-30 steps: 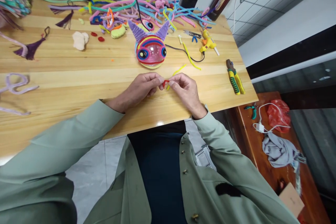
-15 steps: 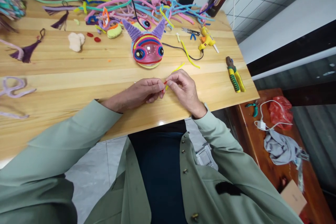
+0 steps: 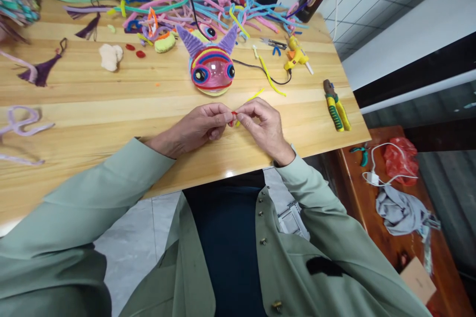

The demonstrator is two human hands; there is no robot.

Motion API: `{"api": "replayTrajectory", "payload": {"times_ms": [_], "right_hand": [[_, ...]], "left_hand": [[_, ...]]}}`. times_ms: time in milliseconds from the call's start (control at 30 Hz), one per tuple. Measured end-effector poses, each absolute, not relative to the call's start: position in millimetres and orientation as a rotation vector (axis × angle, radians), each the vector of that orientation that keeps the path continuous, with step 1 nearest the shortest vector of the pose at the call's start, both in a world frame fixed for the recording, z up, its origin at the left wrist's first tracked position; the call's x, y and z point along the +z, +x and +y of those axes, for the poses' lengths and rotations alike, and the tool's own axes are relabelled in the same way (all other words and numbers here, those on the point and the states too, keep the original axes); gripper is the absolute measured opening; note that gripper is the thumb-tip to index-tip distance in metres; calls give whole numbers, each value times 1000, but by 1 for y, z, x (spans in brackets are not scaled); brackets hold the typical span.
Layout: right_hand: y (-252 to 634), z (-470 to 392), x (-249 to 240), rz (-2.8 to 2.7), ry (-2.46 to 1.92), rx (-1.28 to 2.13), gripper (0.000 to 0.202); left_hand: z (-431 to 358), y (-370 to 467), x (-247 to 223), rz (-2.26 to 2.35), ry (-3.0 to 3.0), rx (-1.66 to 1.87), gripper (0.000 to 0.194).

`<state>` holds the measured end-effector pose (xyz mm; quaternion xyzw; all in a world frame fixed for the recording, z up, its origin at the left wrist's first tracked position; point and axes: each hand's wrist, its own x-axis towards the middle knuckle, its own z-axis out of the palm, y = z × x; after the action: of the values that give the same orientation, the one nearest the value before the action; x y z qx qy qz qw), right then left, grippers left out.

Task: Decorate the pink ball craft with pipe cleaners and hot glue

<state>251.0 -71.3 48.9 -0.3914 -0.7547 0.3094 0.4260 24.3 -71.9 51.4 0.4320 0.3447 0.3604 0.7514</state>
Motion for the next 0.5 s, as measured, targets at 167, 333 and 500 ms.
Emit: {"api": "replayTrajectory", "payload": {"times_ms": [167,333,500], "right_hand": [[250,-70,46,-1876,-980,753,45],[252,-69,39,-1739,-992,999,46],[254,-67,35,-1599,-999,1274,36]], "left_hand": [[-72,25,46,751,894,846,58],[-71,25,44,745,886,870,55],[-71,27,44,770,882,914,56]]}}
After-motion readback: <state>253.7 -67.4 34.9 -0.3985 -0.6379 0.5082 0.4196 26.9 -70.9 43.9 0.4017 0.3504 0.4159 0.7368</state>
